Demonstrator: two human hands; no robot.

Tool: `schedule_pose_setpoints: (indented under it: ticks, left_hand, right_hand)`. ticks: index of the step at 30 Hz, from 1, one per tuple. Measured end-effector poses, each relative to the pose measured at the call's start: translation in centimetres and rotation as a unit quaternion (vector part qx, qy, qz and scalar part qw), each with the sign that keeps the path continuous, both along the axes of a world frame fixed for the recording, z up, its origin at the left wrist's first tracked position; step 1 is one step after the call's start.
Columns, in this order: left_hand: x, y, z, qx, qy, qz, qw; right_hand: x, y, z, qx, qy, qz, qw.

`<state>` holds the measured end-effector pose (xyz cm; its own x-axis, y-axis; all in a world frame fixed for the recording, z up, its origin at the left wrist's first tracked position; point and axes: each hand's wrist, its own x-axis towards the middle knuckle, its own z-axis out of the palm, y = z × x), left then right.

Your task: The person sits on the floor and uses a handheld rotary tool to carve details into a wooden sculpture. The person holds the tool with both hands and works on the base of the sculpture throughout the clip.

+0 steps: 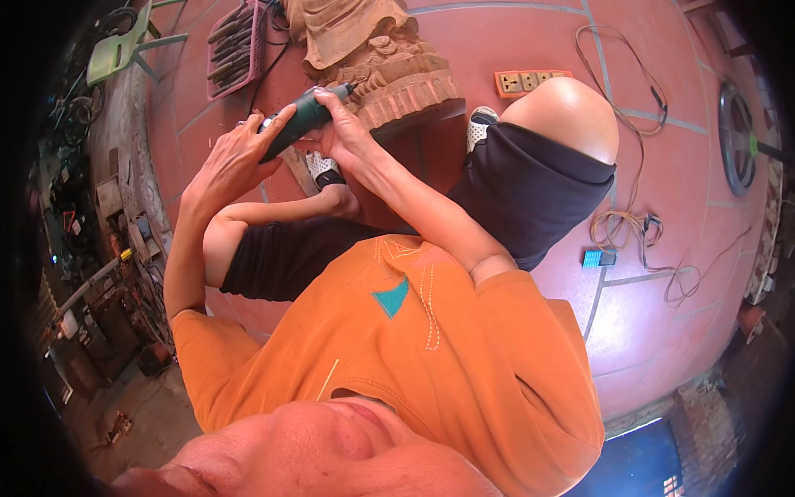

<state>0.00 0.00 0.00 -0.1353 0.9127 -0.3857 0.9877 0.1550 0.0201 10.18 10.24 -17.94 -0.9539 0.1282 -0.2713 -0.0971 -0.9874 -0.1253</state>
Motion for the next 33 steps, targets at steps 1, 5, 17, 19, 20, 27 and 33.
schedule_pose_setpoints:
  ticks: [1,5,17,19,20,27,33]
  left_hand:
    - [0.0,0.0,0.0,0.005,0.003,-0.002,1.0]
    - [-0.1,-0.9,0.4,-0.038,-0.003,0.022,0.999]
    - [0.2,-0.7,-0.2,0.006,-0.023,0.003,1.0]
    - [0.3,-0.6,0.1,-0.012,-0.034,0.023,0.999]
    - [0.4,-0.8,0.1,-0.008,-0.035,0.018,0.999]
    - [0.2,-0.4,0.6,-0.015,-0.052,0.015,0.998]
    - [-0.1,-0.4,0.8,-0.017,-0.059,0.016,0.998]
  right_hand:
    - [0.0,0.1,0.0,0.005,0.004,0.0,1.0]
    - [-0.1,-1.4,0.5,-0.006,-0.001,-0.006,1.0]
    - [1.1,-0.6,1.5,0.008,-0.02,-0.005,1.0]
    - [1.3,-0.8,1.6,0.0,-0.025,-0.01,1.0]
    - [1.4,-1.1,1.2,-0.007,-0.02,-0.005,1.0]
    - [1.6,-1.2,0.6,-0.011,-0.017,-0.004,1.0]
    - [1.3,-1.1,0.3,-0.005,-0.007,-0.006,1.0]
